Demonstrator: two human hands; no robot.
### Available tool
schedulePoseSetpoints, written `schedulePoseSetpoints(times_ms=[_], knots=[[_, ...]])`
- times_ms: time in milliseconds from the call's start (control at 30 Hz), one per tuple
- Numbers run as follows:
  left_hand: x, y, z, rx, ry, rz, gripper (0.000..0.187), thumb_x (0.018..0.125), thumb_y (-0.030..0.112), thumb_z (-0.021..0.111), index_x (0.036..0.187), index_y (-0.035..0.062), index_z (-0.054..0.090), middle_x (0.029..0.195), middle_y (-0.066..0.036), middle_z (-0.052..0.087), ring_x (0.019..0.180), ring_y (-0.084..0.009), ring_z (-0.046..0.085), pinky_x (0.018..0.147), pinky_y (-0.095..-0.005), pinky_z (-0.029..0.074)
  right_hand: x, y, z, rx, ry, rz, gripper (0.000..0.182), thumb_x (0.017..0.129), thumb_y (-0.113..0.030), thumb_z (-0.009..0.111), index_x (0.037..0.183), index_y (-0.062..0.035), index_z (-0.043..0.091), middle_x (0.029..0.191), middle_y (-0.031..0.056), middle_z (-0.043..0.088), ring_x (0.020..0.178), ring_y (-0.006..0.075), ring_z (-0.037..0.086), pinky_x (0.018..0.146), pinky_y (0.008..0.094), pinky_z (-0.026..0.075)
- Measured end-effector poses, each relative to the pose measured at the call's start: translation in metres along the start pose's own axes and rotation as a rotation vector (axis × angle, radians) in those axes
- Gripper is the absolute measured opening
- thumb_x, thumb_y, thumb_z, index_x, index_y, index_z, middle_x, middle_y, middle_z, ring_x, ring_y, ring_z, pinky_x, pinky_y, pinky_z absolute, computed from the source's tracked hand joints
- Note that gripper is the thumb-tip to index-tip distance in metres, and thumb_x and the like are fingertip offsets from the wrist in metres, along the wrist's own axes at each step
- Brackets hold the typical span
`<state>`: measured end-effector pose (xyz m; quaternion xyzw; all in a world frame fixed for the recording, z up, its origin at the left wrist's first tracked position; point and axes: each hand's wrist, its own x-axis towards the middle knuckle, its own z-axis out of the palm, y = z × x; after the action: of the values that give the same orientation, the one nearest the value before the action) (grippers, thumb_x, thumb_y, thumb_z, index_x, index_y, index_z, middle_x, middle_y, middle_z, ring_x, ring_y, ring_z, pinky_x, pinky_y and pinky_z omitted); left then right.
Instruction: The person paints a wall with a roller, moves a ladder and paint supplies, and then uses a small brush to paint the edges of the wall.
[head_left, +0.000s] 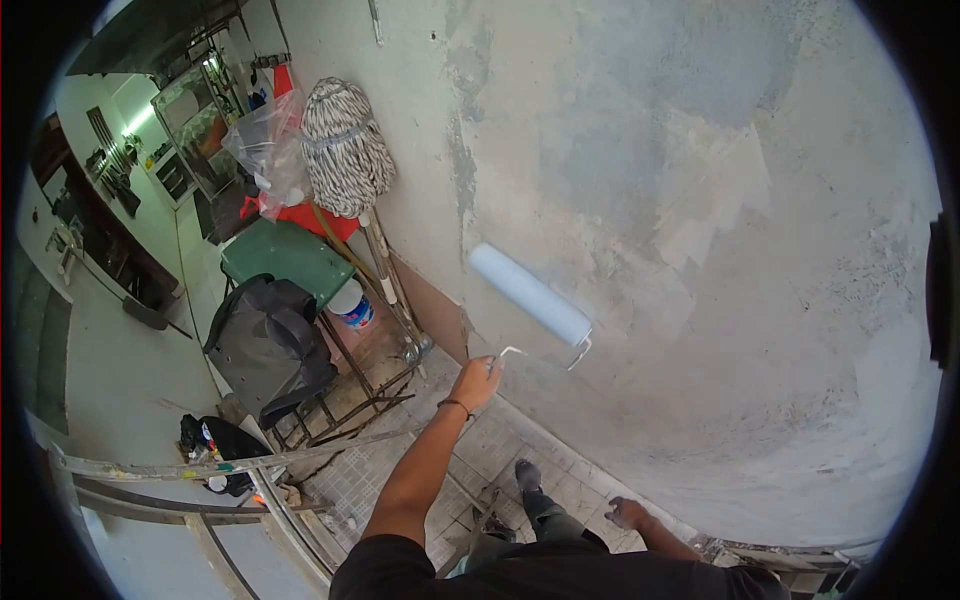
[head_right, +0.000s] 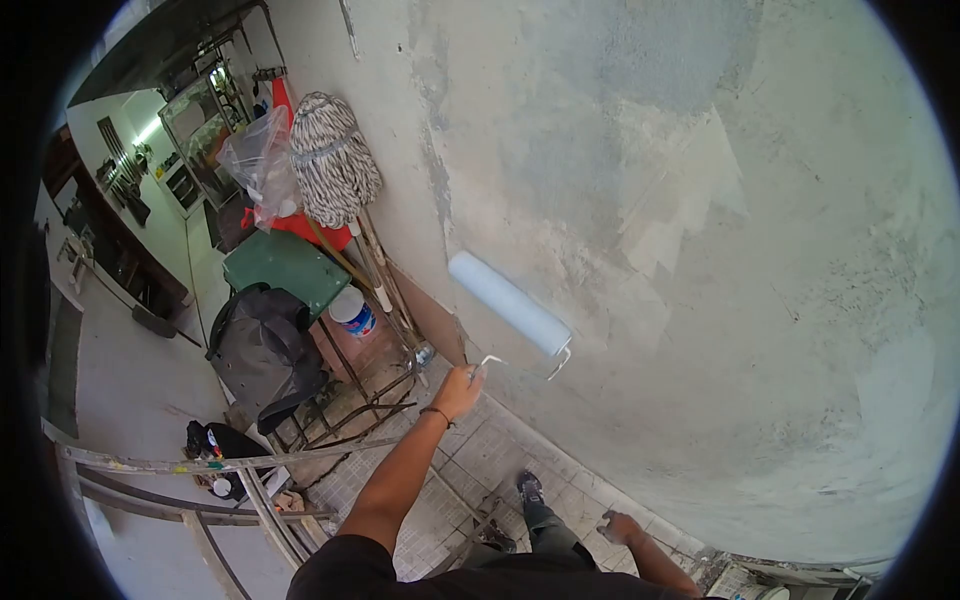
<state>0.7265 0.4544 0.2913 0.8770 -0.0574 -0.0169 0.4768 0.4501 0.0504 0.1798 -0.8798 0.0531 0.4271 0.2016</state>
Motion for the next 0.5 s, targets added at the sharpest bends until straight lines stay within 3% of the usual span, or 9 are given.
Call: schedulePoseSetpoints(times_ms=[100, 233, 300, 433, 500], knots=[[0.007, 0.019, -0.002, -0.096, -0.041, -0.021, 0.040, 0.092, 0.031, 0.048, 0.076, -0.0047, 0.056, 0.059, -0.019, 0.055, 0.057, -0.0324, 0.056, 0.058, -0.0392, 0.043, 0.009, -0.025, -0.034, -0.001, 0.030, -0.043, 0.051, 0.080, -0.035, 0.061, 0.117, -0.0007, 0.053, 0.092, 0.0179, 0.067, 0.095, 0.0324, 0.062, 0.085, 0.0394, 0.047], [0.000, -0.016, 0.016, -0.073, -0.034, 0.001, 0.041, 0.092, 0.031, 0.048, 0.074, -0.0046, 0.056, 0.058, -0.018, 0.054, 0.056, -0.0276, 0.056, 0.056, -0.0381, 0.043, 0.021, -0.041, -0.064, 0.004, 0.072, -0.118, 0.051, 0.079, -0.032, 0.061, 0.118, 0.0000, 0.053, 0.089, 0.0173, 0.067, 0.092, 0.0315, 0.063, 0.083, 0.0395, 0.048], [-0.009, -0.034, 0.020, -0.066, -0.109, -0.128, 0.039, 0.092, 0.030, 0.048, 0.074, -0.0046, 0.056, 0.062, -0.020, 0.056, 0.058, -0.0328, 0.056, 0.059, -0.0397, 0.043, 0.020, -0.047, -0.076, 0.032, 0.035, -0.101, 0.051, 0.079, -0.031, 0.061, 0.118, 0.0003, 0.052, 0.090, 0.0174, 0.067, 0.093, 0.0311, 0.062, 0.083, 0.0394, 0.048], [-0.023, -0.072, 0.033, 0.058, -0.096, -0.179, 0.036, 0.090, 0.028, 0.050, 0.077, -0.0041, 0.058, 0.069, -0.022, 0.059, 0.066, -0.0393, 0.056, 0.063, -0.0421, 0.045, 0.033, -0.029, -0.071, -0.092, -0.029, -0.113, 0.051, 0.080, -0.032, 0.061, 0.119, 0.0004, 0.052, 0.093, 0.0172, 0.067, 0.095, 0.0314, 0.062, 0.084, 0.0395, 0.048], [-0.027, -0.083, 0.034, 0.086, -0.139, -0.227, 0.032, 0.088, 0.028, 0.052, 0.086, -0.0020, 0.062, 0.081, -0.025, 0.061, 0.081, -0.0425, 0.058, 0.070, -0.0463, 0.046, 0.035, -0.023, -0.069, -0.131, -0.101, -0.096, 0.052, 0.080, -0.033, 0.061, 0.119, -0.0001, 0.052, 0.095, 0.0169, 0.066, 0.096, 0.0318, 0.062, 0.085, 0.0398, 0.048]])
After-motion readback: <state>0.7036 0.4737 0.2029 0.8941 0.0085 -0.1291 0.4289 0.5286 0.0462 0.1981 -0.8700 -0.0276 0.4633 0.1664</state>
